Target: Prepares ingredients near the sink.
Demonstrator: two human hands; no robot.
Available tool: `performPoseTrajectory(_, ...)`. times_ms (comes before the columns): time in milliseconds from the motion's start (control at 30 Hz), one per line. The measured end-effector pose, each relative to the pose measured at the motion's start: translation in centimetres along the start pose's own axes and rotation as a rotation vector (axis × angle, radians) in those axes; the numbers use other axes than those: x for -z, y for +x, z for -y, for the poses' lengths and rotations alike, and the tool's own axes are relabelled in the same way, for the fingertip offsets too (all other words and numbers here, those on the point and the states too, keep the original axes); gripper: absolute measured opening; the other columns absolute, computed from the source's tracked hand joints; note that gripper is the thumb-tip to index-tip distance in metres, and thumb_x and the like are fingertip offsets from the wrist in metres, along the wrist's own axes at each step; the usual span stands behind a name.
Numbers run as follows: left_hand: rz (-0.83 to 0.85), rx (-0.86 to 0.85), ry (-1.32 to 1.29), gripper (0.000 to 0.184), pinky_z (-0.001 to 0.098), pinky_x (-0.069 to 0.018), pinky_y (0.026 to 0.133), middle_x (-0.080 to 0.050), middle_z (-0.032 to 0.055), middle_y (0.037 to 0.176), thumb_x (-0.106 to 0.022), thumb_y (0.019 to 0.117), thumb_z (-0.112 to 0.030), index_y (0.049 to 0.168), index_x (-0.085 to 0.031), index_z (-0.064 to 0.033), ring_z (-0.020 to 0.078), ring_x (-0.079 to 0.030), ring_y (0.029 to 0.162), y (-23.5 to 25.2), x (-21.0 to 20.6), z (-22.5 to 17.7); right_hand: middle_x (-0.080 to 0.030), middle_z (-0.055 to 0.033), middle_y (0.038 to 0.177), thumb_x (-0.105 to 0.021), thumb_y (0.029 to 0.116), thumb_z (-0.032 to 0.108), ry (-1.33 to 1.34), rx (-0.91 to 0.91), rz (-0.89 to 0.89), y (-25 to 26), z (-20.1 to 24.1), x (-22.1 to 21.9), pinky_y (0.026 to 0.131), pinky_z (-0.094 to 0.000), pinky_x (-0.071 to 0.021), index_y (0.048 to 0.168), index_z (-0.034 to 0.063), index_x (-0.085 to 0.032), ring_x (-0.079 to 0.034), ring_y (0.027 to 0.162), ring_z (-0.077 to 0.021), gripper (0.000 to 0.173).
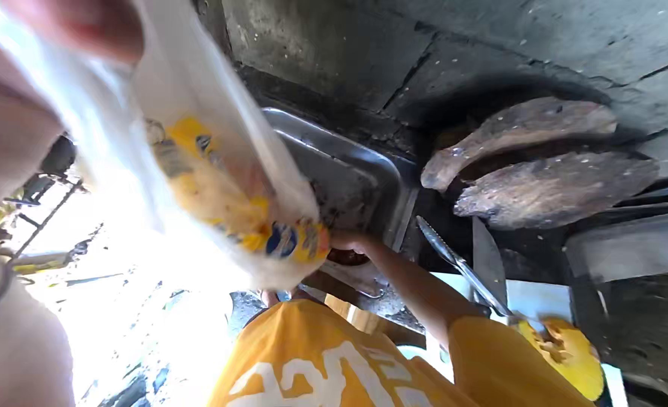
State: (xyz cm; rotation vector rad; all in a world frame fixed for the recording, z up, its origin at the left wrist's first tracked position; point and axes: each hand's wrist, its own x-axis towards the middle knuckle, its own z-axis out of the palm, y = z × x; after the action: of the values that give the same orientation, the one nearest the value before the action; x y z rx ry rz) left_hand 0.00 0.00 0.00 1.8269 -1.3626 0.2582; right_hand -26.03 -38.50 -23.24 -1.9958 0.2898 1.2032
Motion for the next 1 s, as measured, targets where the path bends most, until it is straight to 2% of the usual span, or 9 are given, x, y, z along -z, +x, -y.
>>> performPoseTrajectory(67,-0.013,0.101,-0.553,0.024,0.0258,-0.0537,0.094,-0.068,0.0037,0.105,-0.044,0.1035,-0.013,0.108,-0.065,-0.0034,0.0102,-0.065,0.103,2.2,-2.5,-8.7,-0.052,-0.025,0.148,-0.049,0.1067,0.048,-0.072,0.041,0.058,0.2,-0.1,0.7,0.115,-0.0628,-0.0319,0.144,0.0022,-0.054,-0.047,0.14,-0.0397,0.06)
performPoseTrajectory(133,-0.25,0.246,-0.832,0.033,0.0316,-0.0575,0.084,-0.068,0.0043,0.09,-0.033,0.1053,-0.012,0.092,-0.063,-0.0074,0.0153,-0.068,0.087,4.2,-6.8,-14.7,-0.051,-0.0261,0.149,-0.042,0.1087,0.049,-0.243,0.085,0.083,0.4,0.6,1.7,0.116,-0.0633,-0.0314,0.149,0.0042,-0.051,-0.047,0.14,-0.0418,0.061)
performPoseTrajectory(200,-0.407,0.394,-0.792,0.033,0.0243,-0.0562,0.065,-0.069,0.0024,0.092,-0.032,0.1057,-0.012,0.094,-0.062,-0.011,0.0104,-0.064,0.071,5.9,-10.1,-16.4,-0.054,-0.0256,0.146,-0.044,0.1087,0.047,-0.314,0.106,-0.056,1.0,1.8,2.9,0.116,-0.0625,-0.0327,0.148,0.0064,-0.053,-0.049,0.139,-0.042,0.057)
performPoseTrajectory(333,-0.421,0.542,-0.683,0.024,0.0263,-0.0576,0.07,-0.073,0.0006,0.111,-0.042,0.0993,-0.013,0.117,-0.057,-0.0098,0.0086,-0.068,0.079,5.3,-14.3,-12.9,-0.056,-0.0225,0.144,-0.054,0.1062,0.038,-0.171,0.278,-0.387,7.9,1.6,2.4,0.116,-0.0547,-0.038,0.142,0.0049,-0.058,-0.052,0.137,-0.0374,0.049)
performPoseTrajectory(433,-0.427,0.578,-0.659,0.024,0.0271,-0.0584,0.071,-0.072,0.0016,0.112,-0.043,0.0993,-0.009,0.121,-0.053,-0.0073,0.0092,-0.069,0.079,4.9,-15.1,-10.8,-0.05,-0.0231,0.15,-0.054,0.1061,0.027,-0.278,0.378,-0.287,8.4,1.8,0.2,0.12,-0.0518,-0.0327,0.14,0.0029,-0.06,-0.045,0.142,-0.0374,0.042)
performPoseTrajectory(533,-0.37,0.661,-0.714,0.027,0.0277,-0.0586,0.074,-0.072,0.0044,0.116,-0.04,0.0992,-0.014,0.121,-0.056,-0.0081,0.0111,-0.07,0.082,4.6,-14.4,-10.3,-0.059,-0.0271,0.137,-0.051,0.1082,0.023,-0.41,0.292,-0.03,5.0,3.8,0.5,0.112,-0.059,-0.0386,0.134,-0.0016,-0.062,-0.055,0.131,-0.0414,0.037)
performPoseTrajectory(733,-0.299,0.625,-0.729,0.03,0.0253,-0.0581,0.075,-0.069,0.0048,0.123,-0.042,0.0988,-0.014,0.125,-0.055,-0.006,0.0096,-0.07,0.086,4.4,-15.0,-9.8,-0.054,-0.0232,0.148,-0.043,0.1093,0.035,-0.498,0.37,-0.353,10.2,5.0,-0.3,0.118,-0.0652,-0.0291,0.147,0.0084,-0.055,-0.045,0.142,-0.0424,0.047)
performPoseTrajectory(867,-0.325,0.654,-0.717,0.032,0.0271,-0.059,0.076,-0.068,0.0049,0.124,-0.041,0.0986,-0.014,0.127,-0.054,-0.0068,0.0112,-0.07,0.087,4.8,-14.6,-9.3,-0.048,-0.0228,0.153,-0.05,0.105,0.012,-0.571,0.45,-0.15,6.8,2.4,-0.2,0.121,-0.057,-0.0285,0.142,0.0013,-0.057,-0.041,0.145,-0.0402,0.039)
performPoseTrajectory(1000,-0.346,0.66,-0.738,0.031,0.0286,-0.0595,0.075,-0.067,0.0059,0.126,-0.042,0.099,-0.015,0.127,-0.053,-0.0076,0.0137,-0.071,0.088,4.5,-14.3,-8.5,-0.06,-0.0263,0.137,-0.058,0.105,0.033,-0.449,0.24,-0.099,1.4,0.8,3.8,0.114,-0.0598,-0.0372,0.127,-0.0018,-0.067,-0.053,0.132,-0.0421,0.042)
